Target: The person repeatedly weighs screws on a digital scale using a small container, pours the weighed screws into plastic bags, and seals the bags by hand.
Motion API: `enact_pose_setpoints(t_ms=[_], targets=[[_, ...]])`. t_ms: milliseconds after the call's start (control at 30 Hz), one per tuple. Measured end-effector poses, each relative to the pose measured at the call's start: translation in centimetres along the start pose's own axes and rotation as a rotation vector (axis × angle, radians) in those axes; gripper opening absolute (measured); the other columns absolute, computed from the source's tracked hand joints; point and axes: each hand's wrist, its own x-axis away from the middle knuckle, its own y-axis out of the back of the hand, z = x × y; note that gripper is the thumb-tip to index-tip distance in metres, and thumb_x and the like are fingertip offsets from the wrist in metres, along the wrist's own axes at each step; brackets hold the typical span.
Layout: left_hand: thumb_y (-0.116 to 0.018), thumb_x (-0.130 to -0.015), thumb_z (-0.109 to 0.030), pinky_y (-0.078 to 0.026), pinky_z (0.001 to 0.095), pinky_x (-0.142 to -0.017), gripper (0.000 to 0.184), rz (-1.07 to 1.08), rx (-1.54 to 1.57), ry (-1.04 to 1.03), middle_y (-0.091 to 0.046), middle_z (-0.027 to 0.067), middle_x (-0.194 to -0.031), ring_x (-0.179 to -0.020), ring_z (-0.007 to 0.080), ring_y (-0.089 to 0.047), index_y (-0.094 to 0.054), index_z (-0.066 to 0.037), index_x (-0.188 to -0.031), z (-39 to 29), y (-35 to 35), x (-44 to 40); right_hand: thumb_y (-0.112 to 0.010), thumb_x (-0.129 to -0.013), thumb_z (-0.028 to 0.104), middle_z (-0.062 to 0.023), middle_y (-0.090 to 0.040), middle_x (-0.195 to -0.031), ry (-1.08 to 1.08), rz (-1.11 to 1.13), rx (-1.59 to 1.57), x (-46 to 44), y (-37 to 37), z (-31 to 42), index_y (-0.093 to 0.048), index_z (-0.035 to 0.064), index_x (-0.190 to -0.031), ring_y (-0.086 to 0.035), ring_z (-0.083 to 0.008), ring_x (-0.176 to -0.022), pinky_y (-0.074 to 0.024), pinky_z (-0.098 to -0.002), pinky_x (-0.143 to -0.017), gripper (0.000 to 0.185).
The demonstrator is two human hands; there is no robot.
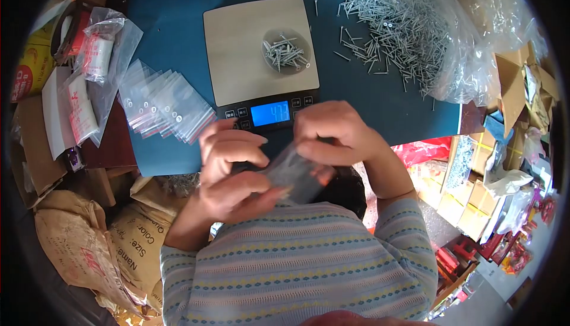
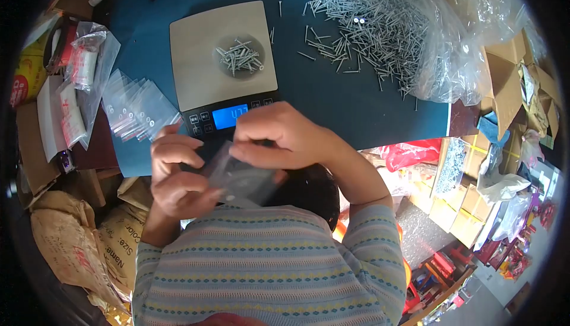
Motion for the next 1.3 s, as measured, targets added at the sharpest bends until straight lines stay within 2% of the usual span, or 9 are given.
enact_pose_setpoints(t_ms=[133,267,300,433,600,767,1000,1167,1300], targets=[[-0.082,-0.065,-0.021,-0.023,0.0598,-0.105,0.025,0.135,-0.183,0.065,-0.065,0.0111,-0.109,-0.121,0.0388,-0.054,-0.059,-0.012,-0.071,1.7,2.7,1.7,-0.064,-0.085,0.004,-0.0065,-0.064,-0.089,-0.070,-0.424,0.142,-1.3,1.6,-1.3,-0.063,0.0017,-0.092,-0.060,-0.0162,-0.076,-0.0473,-0.0265,-0.067,0.007],[-0.078,-0.071,-0.009,-0.011,0.0626,-0.110,0.018,0.181,-0.139,0.217,-0.061,0.0199,-0.117,-0.141,0.0491,-0.022,-0.061,-0.008,-0.077,1.1,2.7,1.3,-0.080,-0.075,0.026,-0.0107,-0.058,-0.123,-0.042,-0.483,0.698,-2.6,2.0,-3.5,-0.052,0.0078,-0.127,-0.052,-0.0250,-0.116,-0.0359,-0.0391,-0.101,0.062],[-0.074,-0.072,-0.001,-0.029,0.0581,-0.105,0.016,0.178,-0.176,0.174,-0.065,0.0180,-0.107,-0.127,0.0442,-0.047,-0.061,-0.006,-0.080,0.9,2.5,0.8,-0.081,-0.072,0.028,-0.0111,-0.057,-0.124,-0.050,-0.462,0.774,-2.9,1.3,-3.9,-0.050,0.0086,-0.128,-0.050,-0.0263,-0.119,-0.0347,-0.0402,-0.102,0.067],[-0.072,-0.075,0.001,-0.048,0.0425,-0.070,0.016,0.088,-0.138,0.129,-0.064,0.0095,-0.077,-0.068,0.0304,-0.061,-0.060,-0.002,-0.085,2.3,1.0,1.7,-0.086,-0.065,0.033,-0.0123,-0.056,-0.125,-0.030,-0.381,0.862,-3.5,0.6,-5.9,-0.046,0.0101,-0.130,-0.053,-0.0321,-0.117,-0.0266,-0.0446,-0.106,0.079],[-0.068,-0.076,0.010,-0.049,0.0324,-0.067,0.017,0.085,-0.131,0.270,-0.061,0.0114,-0.082,-0.071,0.0237,-0.059,-0.061,0.000,-0.088,2.7,0.2,0.9,-0.087,-0.064,0.014,-0.0097,-0.056,-0.117,-0.182,-0.281,-0.226,-3.8,1.1,-3.5,-0.050,0.0054,-0.120,-0.053,-0.0239,-0.114,-0.0397,-0.0332,-0.098,0.068],[-0.068,-0.076,0.011,-0.049,0.0325,-0.063,0.021,0.051,-0.179,0.266,-0.053,0.0119,-0.094,-0.074,0.0225,-0.059,-0.065,0.000,-0.094,2.4,-1.1,0.5,-0.062,-0.056,-0.006,-0.0070,-0.051,-0.099,0.105,-0.026,0.142,-5.4,1.3,0.0,-0.057,0.0069,-0.102,-0.057,-0.0227,-0.091,-0.0440,-0.0309,-0.082,0.048],[-0.068,-0.073,0.013,-0.048,0.0312,-0.061,0.028,0.017,-0.172,0.136,-0.047,0.0103,-0.098,-0.072,0.0201,-0.056,-0.068,0.000,-0.099,2.9,-1.7,0.5,-0.062,-0.053,-0.005,-0.0101,-0.051,-0.097,0.168,-0.069,0.580,-6.0,0.0,3.4,-0.061,0.0118,-0.096,-0.055,-0.0282,-0.085,-0.0450,-0.0352,-0.069,0.046],[-0.070,-0.075,0.010,-0.047,0.0320,-0.060,0.020,-0.026,-0.203,0.198,-0.049,0.0104,-0.097,-0.072,0.0192,-0.056,-0.068,-0.001,-0.092,2.2,-0.7,0.1,-0.070,-0.061,0.000,-0.0104,-0.055,-0.108,0.123,-0.206,0.338,-5.3,2.7,0.3,-0.056,0.0073,-0.112,-0.057,-0.0289,-0.101,-0.0461,-0.0347,-0.090,0.053],[-0.069,-0.081,0.006,-0.052,0.0336,-0.077,0.013,-0.101,-0.146,0.208,-0.053,0.0171,-0.115,-0.096,0.0262,-0.062,-0.065,-0.001,-0.091,2.2,-0.2,0.0,-0.084,-0.066,0.028,-0.0089,-0.054,-0.126,-0.092,-0.232,0.534,-4.1,2.0,-3.9,-0.051,0.0140,-0.125,-0.042,-0.0301,-0.127,-0.0237,-0.0473,-0.107,0.069]])
